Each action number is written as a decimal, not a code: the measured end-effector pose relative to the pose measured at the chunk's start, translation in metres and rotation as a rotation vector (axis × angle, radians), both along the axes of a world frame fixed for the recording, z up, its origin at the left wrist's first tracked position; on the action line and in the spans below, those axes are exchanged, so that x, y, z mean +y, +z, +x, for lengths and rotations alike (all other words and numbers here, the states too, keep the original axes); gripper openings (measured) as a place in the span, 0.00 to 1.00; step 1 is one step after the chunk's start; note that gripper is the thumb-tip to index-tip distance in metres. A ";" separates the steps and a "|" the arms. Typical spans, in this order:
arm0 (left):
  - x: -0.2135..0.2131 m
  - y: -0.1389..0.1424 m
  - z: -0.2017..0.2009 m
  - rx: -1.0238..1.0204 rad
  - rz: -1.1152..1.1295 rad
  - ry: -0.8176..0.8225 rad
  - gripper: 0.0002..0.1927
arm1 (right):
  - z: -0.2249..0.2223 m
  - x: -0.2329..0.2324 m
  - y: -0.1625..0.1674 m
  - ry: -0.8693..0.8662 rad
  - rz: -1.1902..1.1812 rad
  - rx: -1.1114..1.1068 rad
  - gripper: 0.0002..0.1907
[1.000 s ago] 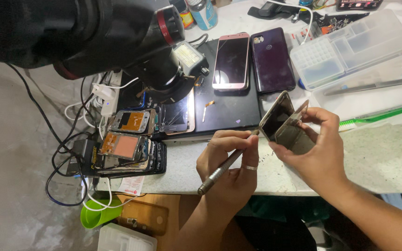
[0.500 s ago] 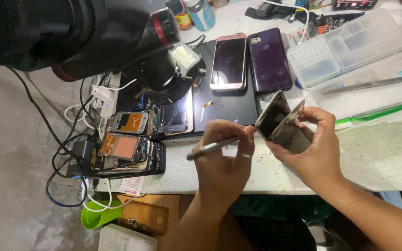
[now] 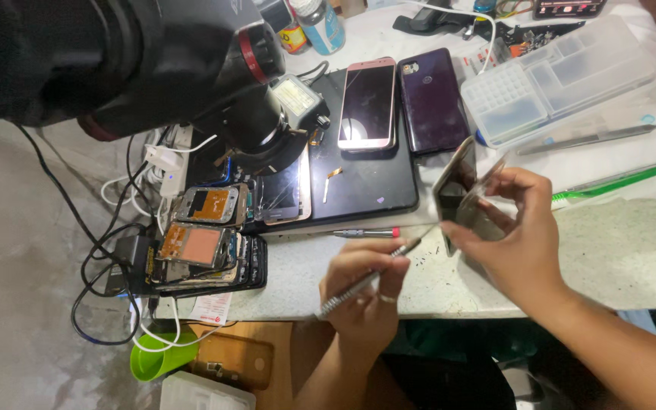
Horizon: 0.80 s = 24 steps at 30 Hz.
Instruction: The person uses a screwdriver and tweezers to remove screws and pry open the back cover of a smartphone. They carefully separate the cover from the frame and set it aside, exposing the internal components.
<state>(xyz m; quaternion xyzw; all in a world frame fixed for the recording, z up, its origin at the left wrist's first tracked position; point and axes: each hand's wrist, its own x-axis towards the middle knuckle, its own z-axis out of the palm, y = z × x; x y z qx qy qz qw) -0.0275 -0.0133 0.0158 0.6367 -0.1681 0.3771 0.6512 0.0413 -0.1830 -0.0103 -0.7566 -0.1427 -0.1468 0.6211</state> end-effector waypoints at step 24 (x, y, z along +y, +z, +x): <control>-0.003 -0.014 -0.014 0.035 0.406 0.116 0.10 | -0.004 0.004 -0.010 0.111 0.102 -0.057 0.44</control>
